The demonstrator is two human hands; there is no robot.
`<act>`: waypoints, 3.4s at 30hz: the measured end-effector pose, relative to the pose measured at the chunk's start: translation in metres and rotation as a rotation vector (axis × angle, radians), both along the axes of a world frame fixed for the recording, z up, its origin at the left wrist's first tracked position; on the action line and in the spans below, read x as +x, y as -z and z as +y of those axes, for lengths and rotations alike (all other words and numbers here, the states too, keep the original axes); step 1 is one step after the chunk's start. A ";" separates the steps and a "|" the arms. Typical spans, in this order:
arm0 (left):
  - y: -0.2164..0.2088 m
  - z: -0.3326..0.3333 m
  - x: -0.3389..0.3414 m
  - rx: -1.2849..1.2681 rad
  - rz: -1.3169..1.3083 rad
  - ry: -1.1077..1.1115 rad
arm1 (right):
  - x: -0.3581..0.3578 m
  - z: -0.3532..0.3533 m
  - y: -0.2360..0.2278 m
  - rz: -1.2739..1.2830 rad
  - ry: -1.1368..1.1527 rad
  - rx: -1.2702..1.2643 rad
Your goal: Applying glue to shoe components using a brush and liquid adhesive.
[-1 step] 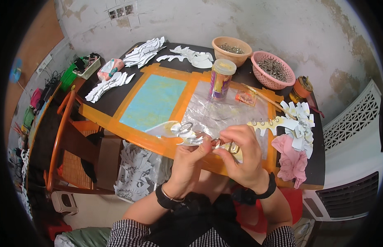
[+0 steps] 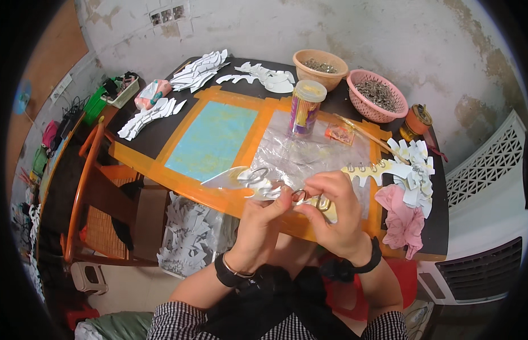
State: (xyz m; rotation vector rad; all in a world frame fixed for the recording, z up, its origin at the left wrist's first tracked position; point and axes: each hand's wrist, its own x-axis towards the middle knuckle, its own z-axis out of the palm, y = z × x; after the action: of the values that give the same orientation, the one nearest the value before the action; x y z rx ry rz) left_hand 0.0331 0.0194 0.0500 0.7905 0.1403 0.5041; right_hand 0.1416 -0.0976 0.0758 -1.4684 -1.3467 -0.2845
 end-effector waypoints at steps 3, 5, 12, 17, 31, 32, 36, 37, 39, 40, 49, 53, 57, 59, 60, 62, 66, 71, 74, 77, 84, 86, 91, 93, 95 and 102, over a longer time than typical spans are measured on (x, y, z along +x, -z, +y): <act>-0.008 -0.002 -0.002 -0.194 0.024 0.077 | 0.004 -0.005 0.005 0.124 -0.048 -0.060; -0.008 -0.002 -0.003 -0.294 0.055 0.089 | 0.005 -0.007 0.008 0.192 -0.087 -0.094; -0.009 0.005 -0.009 0.003 0.130 0.001 | 0.028 -0.008 0.005 0.672 -0.402 -0.225; -0.008 0.006 -0.011 0.135 0.146 0.036 | 0.019 0.008 -0.017 0.472 -0.258 -0.190; 0.015 0.027 -0.030 0.773 0.398 -0.003 | 0.006 0.014 -0.016 0.614 -0.226 -0.441; 0.014 0.027 -0.031 0.717 0.381 -0.058 | 0.006 0.014 -0.014 0.620 -0.222 -0.452; 0.015 0.024 -0.029 0.555 0.297 -0.063 | 0.003 0.012 -0.008 0.631 -0.209 -0.460; 0.020 0.023 -0.030 0.508 0.308 -0.076 | 0.003 0.011 -0.006 0.599 -0.203 -0.429; 0.016 0.025 -0.031 0.559 0.342 -0.067 | 0.002 0.008 -0.004 0.568 -0.196 -0.397; 0.013 0.025 -0.031 0.609 0.375 -0.055 | 0.001 0.007 -0.003 0.550 -0.182 -0.393; 0.004 0.020 -0.039 0.980 0.457 -0.197 | -0.009 0.006 0.008 0.679 -0.201 -0.408; 0.010 0.018 -0.043 0.903 0.447 -0.184 | -0.011 0.005 0.017 0.724 -0.251 -0.361; 0.007 0.015 -0.048 0.842 0.431 -0.098 | -0.008 0.001 0.017 0.941 -0.355 -0.327; 0.008 0.014 -0.049 0.667 0.390 -0.012 | -0.010 0.000 0.023 0.973 -0.395 -0.290; 0.008 0.014 -0.051 0.665 0.394 -0.007 | -0.012 -0.001 0.025 1.005 -0.437 -0.255; 0.006 0.014 -0.056 0.535 0.364 0.096 | -0.020 -0.004 0.024 1.037 -0.453 -0.258; -0.001 0.009 -0.070 0.343 0.273 0.193 | -0.037 -0.011 0.016 0.990 -0.510 -0.181; -0.002 0.000 -0.088 0.282 0.267 0.217 | -0.058 -0.021 0.010 1.116 -0.508 -0.188; -0.008 -0.002 -0.103 0.387 0.271 0.244 | -0.072 -0.029 -0.004 1.172 -0.489 -0.229; -0.015 -0.010 -0.118 0.472 0.297 0.201 | -0.081 -0.031 0.007 1.135 -0.498 -0.145; -0.005 -0.020 -0.144 0.501 0.316 0.187 | -0.111 -0.044 0.015 1.187 -0.546 -0.194; 0.001 -0.021 -0.154 0.554 0.345 0.209 | -0.118 -0.048 0.021 1.249 -0.543 -0.269; 0.016 -0.023 -0.177 0.587 0.422 0.247 | -0.139 -0.053 0.038 1.237 -0.641 -0.284; 0.021 -0.024 -0.180 0.559 0.442 0.239 | -0.140 -0.050 0.048 1.274 -0.648 -0.290; 0.025 -0.023 -0.179 0.547 0.494 0.257 | -0.137 -0.051 0.055 1.278 -0.650 -0.318; 0.043 -0.020 -0.158 0.529 0.495 0.242 | -0.120 -0.049 0.070 1.329 -0.590 -0.353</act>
State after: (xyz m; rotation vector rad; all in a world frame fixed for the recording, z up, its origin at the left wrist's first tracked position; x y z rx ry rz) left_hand -0.1251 -0.0007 0.0065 1.4251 0.3730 0.1007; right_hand 0.0218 -0.1468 0.0056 -1.0337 -0.6220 1.1721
